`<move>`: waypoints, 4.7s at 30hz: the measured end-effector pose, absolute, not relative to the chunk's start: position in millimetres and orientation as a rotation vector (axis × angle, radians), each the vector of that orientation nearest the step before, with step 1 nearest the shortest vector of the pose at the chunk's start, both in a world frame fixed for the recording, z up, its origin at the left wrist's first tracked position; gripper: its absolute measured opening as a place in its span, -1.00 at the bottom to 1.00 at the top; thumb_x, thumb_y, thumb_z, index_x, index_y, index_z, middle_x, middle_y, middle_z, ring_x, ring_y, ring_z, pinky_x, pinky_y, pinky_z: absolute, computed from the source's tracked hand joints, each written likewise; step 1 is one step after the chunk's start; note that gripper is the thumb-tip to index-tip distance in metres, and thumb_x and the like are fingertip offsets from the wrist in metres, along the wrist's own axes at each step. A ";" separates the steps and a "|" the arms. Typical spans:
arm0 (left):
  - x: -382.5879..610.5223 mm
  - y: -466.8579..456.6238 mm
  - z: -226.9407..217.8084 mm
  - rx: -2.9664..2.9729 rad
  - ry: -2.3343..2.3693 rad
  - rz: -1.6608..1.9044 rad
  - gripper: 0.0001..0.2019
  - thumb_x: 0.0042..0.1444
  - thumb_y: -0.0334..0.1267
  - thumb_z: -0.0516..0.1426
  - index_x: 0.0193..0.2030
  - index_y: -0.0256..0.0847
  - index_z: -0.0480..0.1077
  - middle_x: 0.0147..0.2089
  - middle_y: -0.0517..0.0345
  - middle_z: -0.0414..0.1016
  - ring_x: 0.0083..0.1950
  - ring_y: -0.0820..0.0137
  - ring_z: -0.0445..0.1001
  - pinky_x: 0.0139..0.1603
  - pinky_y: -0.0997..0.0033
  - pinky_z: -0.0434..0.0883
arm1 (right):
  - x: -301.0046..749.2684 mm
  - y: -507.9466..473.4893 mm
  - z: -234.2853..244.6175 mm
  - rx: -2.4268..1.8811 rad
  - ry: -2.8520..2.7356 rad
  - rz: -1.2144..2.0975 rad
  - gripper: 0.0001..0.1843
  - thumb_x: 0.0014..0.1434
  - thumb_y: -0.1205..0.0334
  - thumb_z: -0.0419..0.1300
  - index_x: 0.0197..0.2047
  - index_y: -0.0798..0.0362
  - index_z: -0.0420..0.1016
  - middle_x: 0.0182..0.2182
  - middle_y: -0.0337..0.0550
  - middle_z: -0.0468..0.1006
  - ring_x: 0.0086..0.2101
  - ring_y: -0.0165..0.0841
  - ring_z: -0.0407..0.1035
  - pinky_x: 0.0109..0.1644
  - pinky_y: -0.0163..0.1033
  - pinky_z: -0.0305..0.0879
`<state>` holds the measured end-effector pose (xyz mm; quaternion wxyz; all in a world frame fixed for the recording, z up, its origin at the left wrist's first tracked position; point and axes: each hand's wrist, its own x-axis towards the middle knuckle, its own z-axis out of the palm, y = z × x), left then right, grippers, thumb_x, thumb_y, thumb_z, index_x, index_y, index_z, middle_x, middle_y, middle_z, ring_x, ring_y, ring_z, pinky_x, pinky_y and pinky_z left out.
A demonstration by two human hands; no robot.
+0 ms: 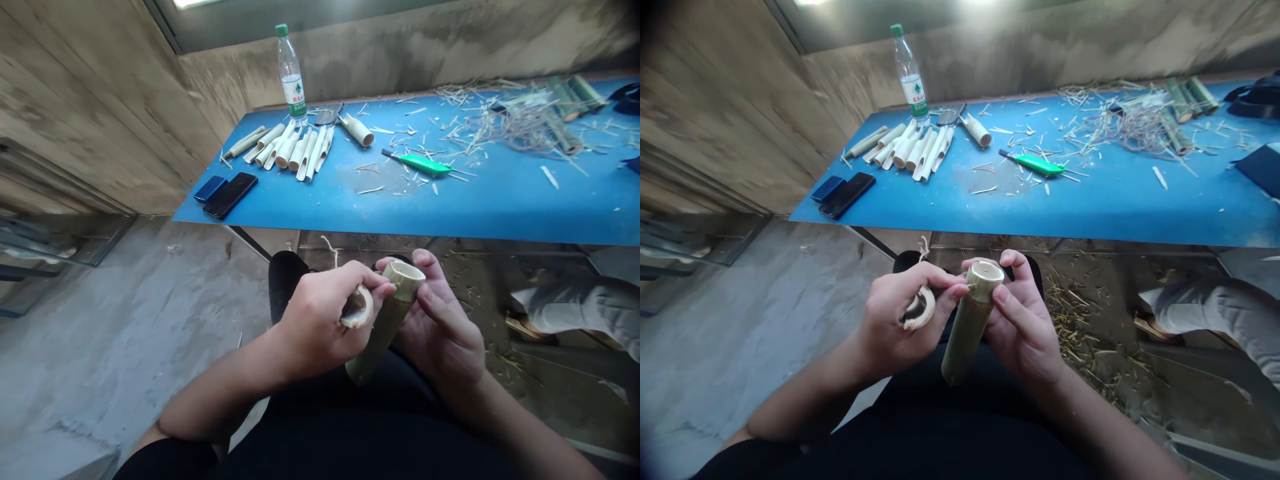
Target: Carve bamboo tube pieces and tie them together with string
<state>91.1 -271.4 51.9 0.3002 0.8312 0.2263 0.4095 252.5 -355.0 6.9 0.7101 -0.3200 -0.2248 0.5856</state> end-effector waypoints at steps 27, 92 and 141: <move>91.5 -268.6 41.5 2.349 0.525 1.197 -0.90 0.34 -0.42 0.35 -0.06 -0.26 0.55 -0.19 0.11 0.75 -0.36 0.51 0.64 -0.30 0.56 0.51 | 246.4 -356.2 1.8 -0.667 -0.647 1.070 -0.71 0.43 0.32 0.33 0.08 -0.22 0.40 0.17 -0.13 0.60 0.10 -0.12 0.63 0.23 0.13 0.61; 229.2 23.7 90.4 2.230 0.441 0.781 -0.86 0.42 -0.28 0.25 -0.20 -0.20 0.62 -0.52 0.30 0.39 -0.53 0.52 0.25 -0.51 0.47 0.21 | 436.4 -47.1 69.9 -1.038 -0.994 0.776 -0.84 0.32 0.23 0.37 -0.32 -0.01 0.54 -0.42 -0.28 0.55 -0.58 -0.41 0.41 -0.50 -0.25 0.40; 227.7 14.7 60.0 2.450 0.342 1.413 -0.85 0.31 -0.47 0.37 -0.05 -0.22 0.56 -0.28 0.29 0.69 -0.40 0.60 0.57 -0.35 0.65 0.48 | 409.1 -67.5 60.8 -1.170 -1.164 0.180 -0.82 0.27 0.36 0.38 -0.36 -0.04 0.56 -0.41 -0.24 0.55 -0.53 -0.35 0.41 -0.46 -0.15 0.40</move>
